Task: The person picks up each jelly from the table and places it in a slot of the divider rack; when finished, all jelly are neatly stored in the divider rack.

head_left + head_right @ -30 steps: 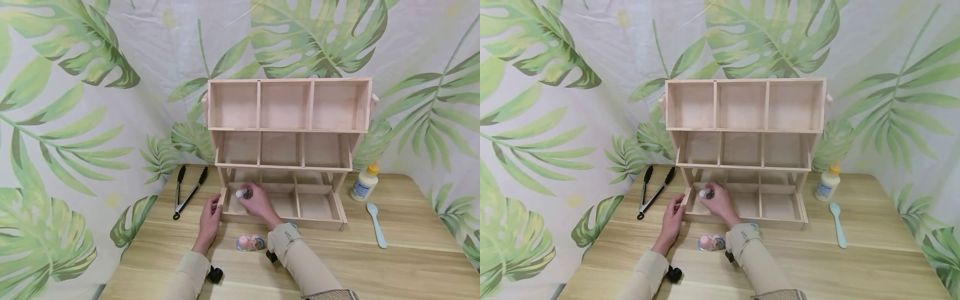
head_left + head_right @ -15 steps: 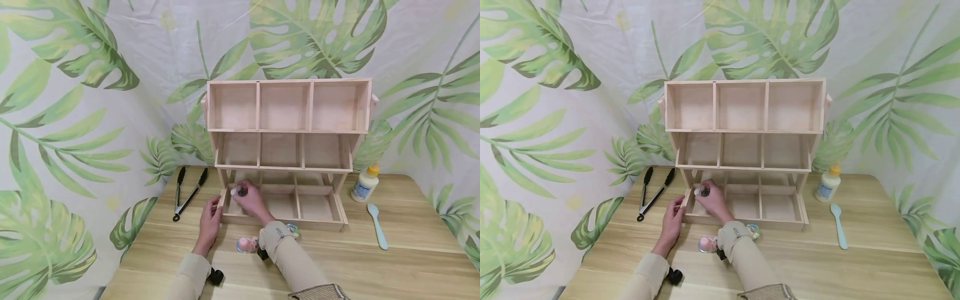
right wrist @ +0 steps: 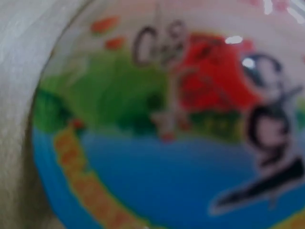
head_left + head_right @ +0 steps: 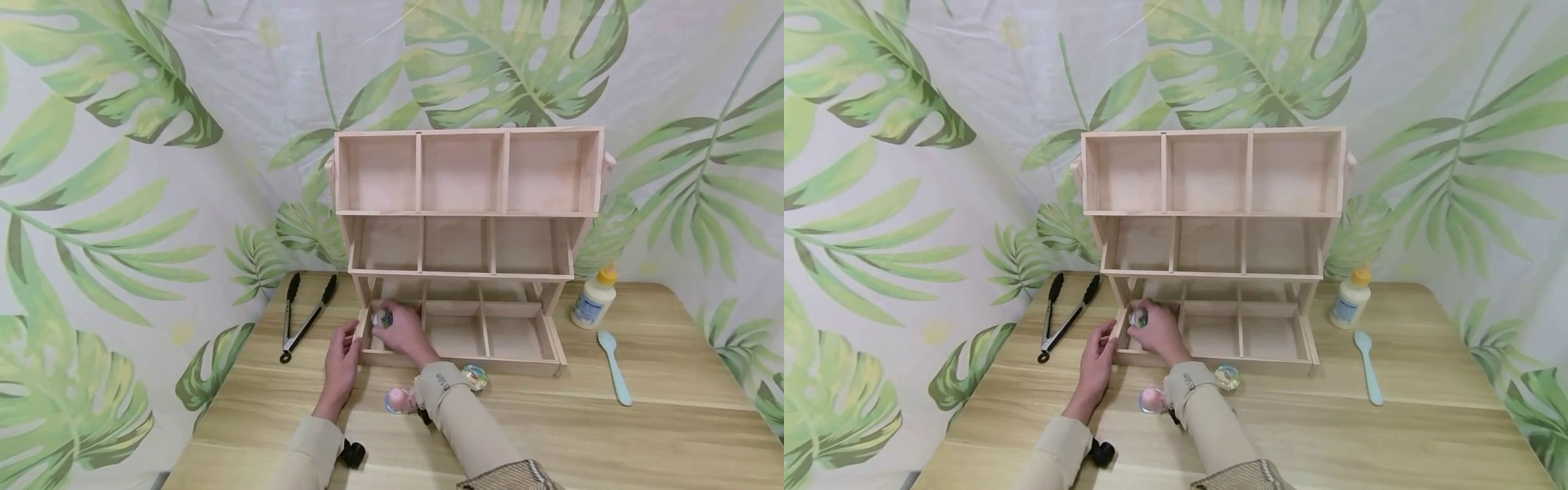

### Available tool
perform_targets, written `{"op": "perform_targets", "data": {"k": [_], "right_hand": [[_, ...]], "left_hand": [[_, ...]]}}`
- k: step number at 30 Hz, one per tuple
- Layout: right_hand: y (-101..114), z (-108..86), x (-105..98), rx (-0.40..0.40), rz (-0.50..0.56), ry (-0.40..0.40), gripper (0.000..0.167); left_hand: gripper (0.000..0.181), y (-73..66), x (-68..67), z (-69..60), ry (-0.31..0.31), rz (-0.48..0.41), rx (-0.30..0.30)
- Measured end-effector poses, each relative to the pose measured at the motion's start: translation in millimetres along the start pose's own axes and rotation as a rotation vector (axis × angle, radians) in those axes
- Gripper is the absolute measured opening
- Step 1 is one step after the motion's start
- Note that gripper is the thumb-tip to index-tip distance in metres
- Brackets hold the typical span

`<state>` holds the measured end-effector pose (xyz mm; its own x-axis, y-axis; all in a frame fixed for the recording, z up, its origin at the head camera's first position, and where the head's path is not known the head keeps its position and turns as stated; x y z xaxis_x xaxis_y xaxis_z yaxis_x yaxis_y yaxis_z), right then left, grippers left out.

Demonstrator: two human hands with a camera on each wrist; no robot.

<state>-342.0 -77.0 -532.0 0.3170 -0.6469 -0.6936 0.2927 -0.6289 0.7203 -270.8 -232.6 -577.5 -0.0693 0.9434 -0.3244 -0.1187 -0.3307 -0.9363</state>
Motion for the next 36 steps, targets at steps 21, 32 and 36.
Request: {"op": "perform_targets", "data": {"k": [21, 32, 36], "right_hand": [[2.3, -0.1, 5.4, -0.008, -0.129, 0.051, 0.039], [4.4, -2.3, 3.3, -0.066, -0.114, -0.007, 0.034], [5.1, -2.1, 2.7, -0.086, -0.117, -0.019, 0.033]], "left_hand": [[0.043, -27.8, -3.1, -7.7, 0.038, -0.021, -0.03], [0.039, 2.1, -0.8, -0.2, 0.006, -0.022, -0.016], [0.04, 1.2, -1.5, 0.2, 0.01, -0.025, -0.014]]}}
Point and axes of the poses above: each hand's wrist, its own z-axis towards the middle knuckle, its own x-axis out of the palm, y = z × x, the point moved 4 cm from there along z, towards the middle knuckle, and after that the axes turned 13 degrees about y, right-handed, at the moved point
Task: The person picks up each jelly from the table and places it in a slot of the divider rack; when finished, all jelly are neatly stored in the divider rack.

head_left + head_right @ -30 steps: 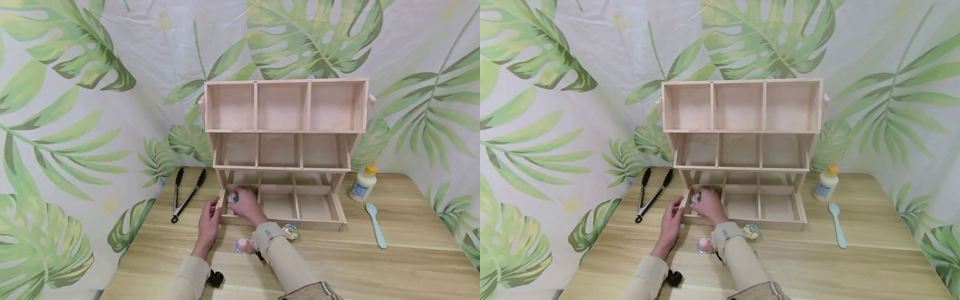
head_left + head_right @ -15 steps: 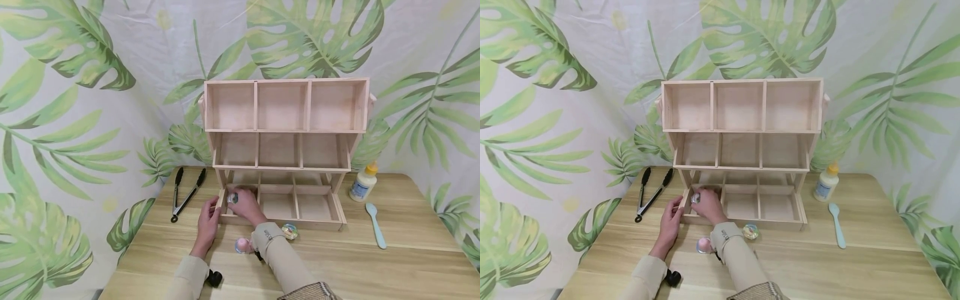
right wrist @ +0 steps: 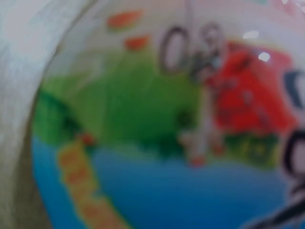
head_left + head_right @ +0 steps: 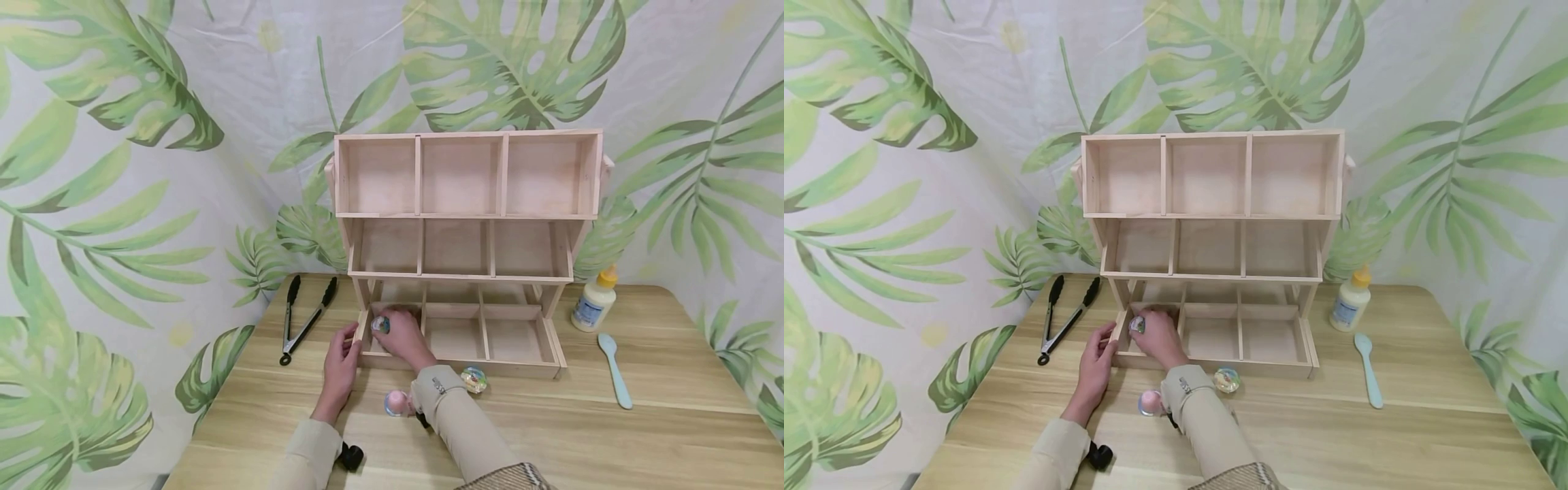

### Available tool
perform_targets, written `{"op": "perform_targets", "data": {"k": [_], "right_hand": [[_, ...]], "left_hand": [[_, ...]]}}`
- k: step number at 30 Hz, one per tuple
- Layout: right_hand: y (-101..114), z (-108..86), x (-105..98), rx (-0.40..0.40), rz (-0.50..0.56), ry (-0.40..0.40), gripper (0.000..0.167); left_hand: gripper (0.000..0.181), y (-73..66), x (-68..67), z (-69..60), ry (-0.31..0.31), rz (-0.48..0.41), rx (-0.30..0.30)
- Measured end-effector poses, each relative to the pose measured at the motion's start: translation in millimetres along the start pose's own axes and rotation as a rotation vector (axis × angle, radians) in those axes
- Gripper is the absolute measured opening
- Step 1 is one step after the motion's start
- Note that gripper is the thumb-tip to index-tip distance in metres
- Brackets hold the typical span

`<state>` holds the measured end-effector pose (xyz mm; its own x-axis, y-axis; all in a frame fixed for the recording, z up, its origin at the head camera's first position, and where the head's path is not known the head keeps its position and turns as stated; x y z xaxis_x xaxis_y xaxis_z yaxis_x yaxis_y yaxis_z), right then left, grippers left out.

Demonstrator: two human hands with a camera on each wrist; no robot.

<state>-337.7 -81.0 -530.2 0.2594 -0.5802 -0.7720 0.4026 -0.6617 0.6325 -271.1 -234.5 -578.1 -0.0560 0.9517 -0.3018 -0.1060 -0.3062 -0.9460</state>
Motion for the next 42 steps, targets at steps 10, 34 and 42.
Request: {"op": "perform_targets", "data": {"k": [10, 34, 42], "right_hand": [[1.1, 0.4, 0.6, 0.012, -0.013, 0.008, 0.036], [3.8, -10.0, -13.4, 0.015, -0.021, -0.029, 0.047], [9.2, -59.7, -76.2, -0.036, 0.038, 0.048, 0.049]], "left_hand": [[0.041, -29.6, -0.4, -8.9, -0.01, -0.002, -0.009], [0.04, -0.4, 0.2, 1.9, -0.023, 0.005, 0.019], [0.04, -1.1, 0.1, 0.1, -0.019, -0.001, 0.013]]}}
Point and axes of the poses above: each hand's wrist, its own z-axis towards the middle knuckle, its own x-axis out of the palm, y = z × x, the point moved 4 cm from there along z, towards the middle knuckle, and after that the axes turned 13 degrees about y, right-handed, at the moved point
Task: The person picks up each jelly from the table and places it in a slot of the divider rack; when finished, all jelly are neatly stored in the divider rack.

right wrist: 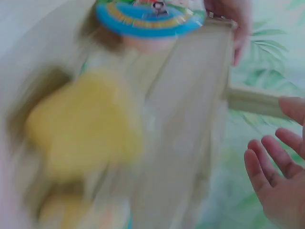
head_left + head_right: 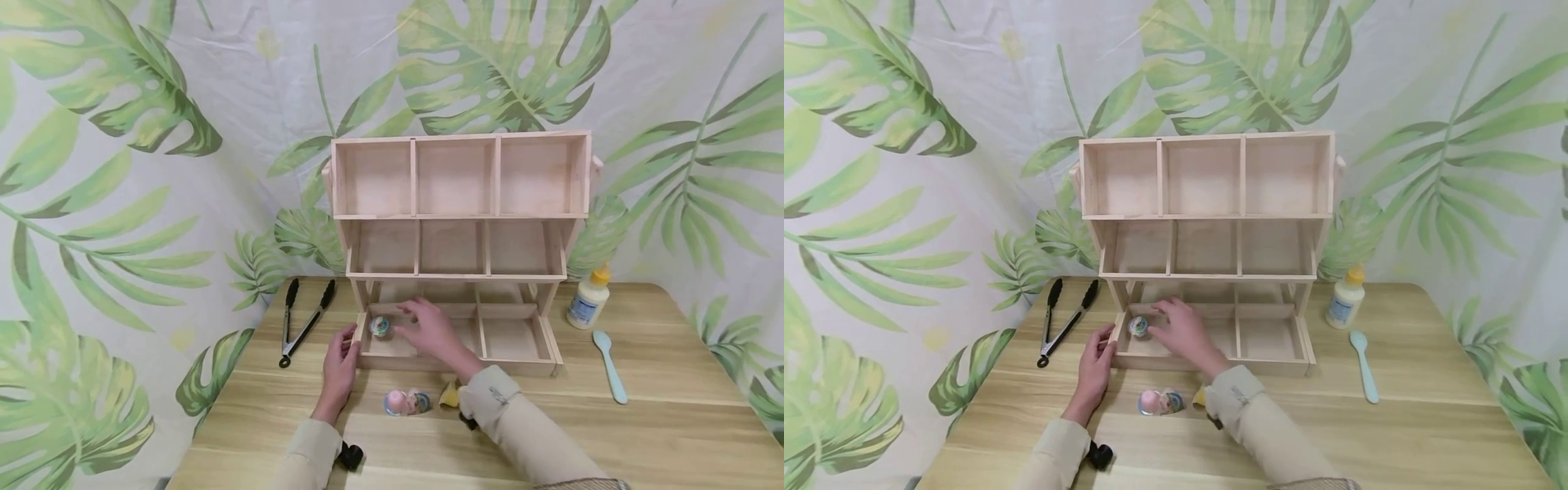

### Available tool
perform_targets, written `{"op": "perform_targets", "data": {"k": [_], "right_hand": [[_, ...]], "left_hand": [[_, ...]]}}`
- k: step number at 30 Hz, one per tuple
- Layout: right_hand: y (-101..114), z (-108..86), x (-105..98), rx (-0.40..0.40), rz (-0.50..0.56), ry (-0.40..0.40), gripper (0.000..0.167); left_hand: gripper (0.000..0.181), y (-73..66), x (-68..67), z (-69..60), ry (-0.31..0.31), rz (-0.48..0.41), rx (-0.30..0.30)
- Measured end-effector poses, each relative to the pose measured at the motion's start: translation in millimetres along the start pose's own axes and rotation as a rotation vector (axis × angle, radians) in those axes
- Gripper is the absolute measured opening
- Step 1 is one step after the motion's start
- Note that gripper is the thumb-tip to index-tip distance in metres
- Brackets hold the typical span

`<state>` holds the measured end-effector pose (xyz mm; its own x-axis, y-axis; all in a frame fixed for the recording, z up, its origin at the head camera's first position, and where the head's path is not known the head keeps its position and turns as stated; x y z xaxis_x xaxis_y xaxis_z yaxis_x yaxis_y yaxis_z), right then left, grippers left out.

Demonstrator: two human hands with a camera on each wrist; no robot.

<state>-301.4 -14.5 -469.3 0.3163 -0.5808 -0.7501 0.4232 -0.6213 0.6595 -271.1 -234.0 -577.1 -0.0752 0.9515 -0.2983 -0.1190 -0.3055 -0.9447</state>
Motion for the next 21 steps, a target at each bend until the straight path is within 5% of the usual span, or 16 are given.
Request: {"op": "perform_targets", "data": {"k": [6, 10, 14, 21], "right_hand": [[-18.2, -57.1, -33.0, -0.022, 0.034, -0.006, 0.042], [-34.9, -87.2, -39.8, -0.02, 0.032, -0.007, 0.036], [-48.1, -106.6, -42.8, -0.031, 0.038, -0.026, 0.034], [-66.0, -127.8, -36.4, -0.014, 0.04, -0.014, 0.034]], "left_hand": [[0.042, -5.8, 0.4, -0.2, 0.019, 0.006, -0.031], [0.043, -24.9, -3.5, -7.6, 0.046, 0.006, -0.041], [0.043, -41.4, -6.1, -12.2, 0.061, 0.015, -0.035], [0.043, -43.2, -4.1, -14.3, 0.072, 0.018, -0.027]]}}
Point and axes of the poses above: each hand's wrist, its own z-axis towards the middle knuckle, its own x-axis out of the palm, y = z × x, the point moved 4 cm from there along z, towards the middle knuckle, and after that the axes turned 13 degrees about y, right-handed, at the moved point
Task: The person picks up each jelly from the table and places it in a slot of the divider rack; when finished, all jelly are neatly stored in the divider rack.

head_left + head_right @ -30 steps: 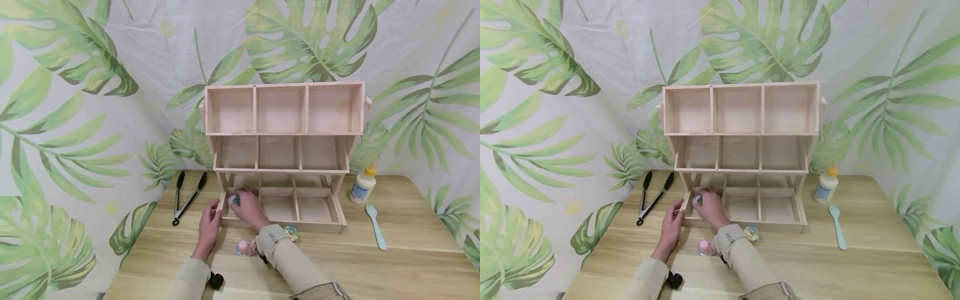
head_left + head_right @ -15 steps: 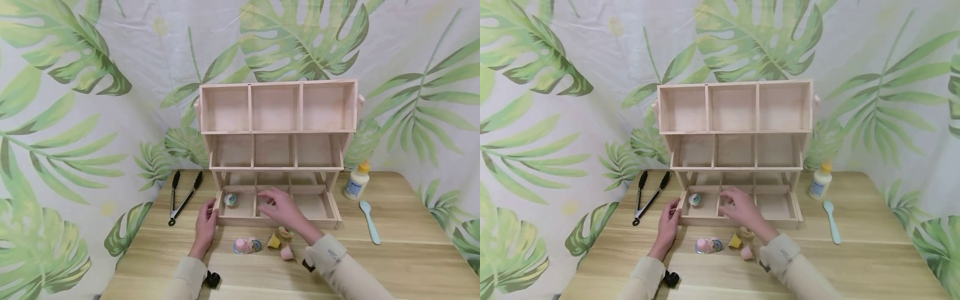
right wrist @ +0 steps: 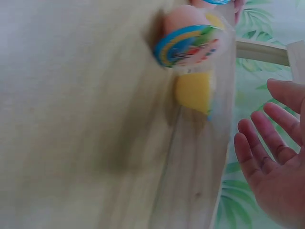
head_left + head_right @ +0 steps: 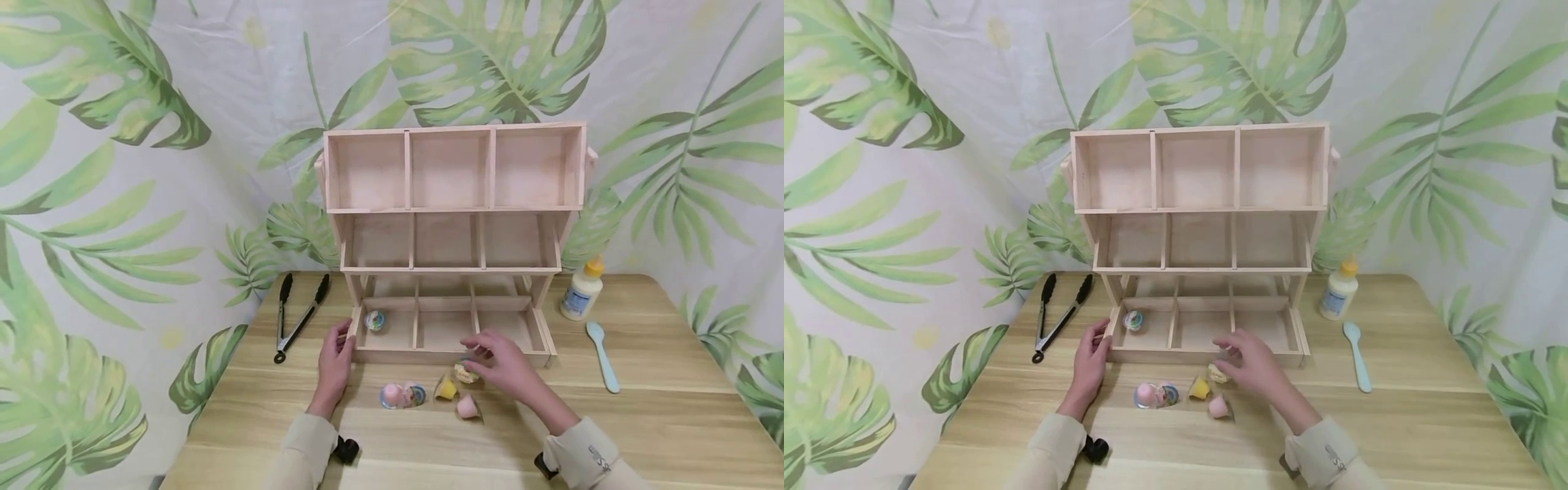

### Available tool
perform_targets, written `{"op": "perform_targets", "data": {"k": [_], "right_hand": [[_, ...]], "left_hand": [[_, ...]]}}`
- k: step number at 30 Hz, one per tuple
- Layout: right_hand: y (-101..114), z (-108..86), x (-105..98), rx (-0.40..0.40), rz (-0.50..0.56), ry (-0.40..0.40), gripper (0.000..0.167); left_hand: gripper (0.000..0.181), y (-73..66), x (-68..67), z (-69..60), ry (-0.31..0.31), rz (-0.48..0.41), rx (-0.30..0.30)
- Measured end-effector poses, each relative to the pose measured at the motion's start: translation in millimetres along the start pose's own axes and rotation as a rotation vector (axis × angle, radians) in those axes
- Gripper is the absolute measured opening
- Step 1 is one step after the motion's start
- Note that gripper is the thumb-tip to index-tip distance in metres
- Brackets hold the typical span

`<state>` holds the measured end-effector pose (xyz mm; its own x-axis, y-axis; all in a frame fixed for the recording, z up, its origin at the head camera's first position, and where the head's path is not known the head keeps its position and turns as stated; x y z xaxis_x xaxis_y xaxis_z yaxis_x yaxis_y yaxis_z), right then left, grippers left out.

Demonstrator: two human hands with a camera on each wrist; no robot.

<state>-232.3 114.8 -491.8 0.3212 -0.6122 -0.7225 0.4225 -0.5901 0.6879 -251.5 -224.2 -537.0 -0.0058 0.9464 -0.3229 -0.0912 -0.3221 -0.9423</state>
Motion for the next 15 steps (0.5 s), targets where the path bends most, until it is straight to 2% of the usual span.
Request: {"op": "perform_targets", "data": {"k": [5, 8, 10, 12, 15], "right_hand": [[-11.3, -4.7, 7.9, 0.024, -0.025, 0.013, 0.034], [-15.5, -6.3, 13.5, 0.043, -0.048, 0.017, 0.033], [-16.3, -7.5, 16.7, 0.052, -0.05, 0.023, 0.033], [-16.5, -8.6, 19.0, 0.053, -0.065, 0.024, 0.033], [-17.2, -9.9, 21.2, 0.053, -0.088, 0.029, 0.034]], "left_hand": [[0.043, 3.1, 0.6, 2.1, 0.003, -0.004, 0.001], [0.042, 19.2, 1.9, 8.1, -0.008, -0.009, -0.007], [0.042, 21.8, 2.4, 8.9, -0.015, -0.016, -0.008], [0.042, 21.5, 2.6, 8.3, -0.02, -0.012, -0.006], [0.043, 4.1, 1.3, 1.3, -0.008, 0.0, -0.005]]}}
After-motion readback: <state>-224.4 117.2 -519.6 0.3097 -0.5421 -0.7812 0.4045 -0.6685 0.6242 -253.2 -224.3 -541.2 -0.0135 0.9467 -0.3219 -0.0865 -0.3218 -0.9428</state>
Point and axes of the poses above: each hand's wrist, its own z-axis towards the middle knuckle, its own x-axis out of the palm, y = z × x, the point moved 4 cm from there along z, towards the middle knuckle, and after that the axes turned 13 degrees about y, right-handed, at the moved point
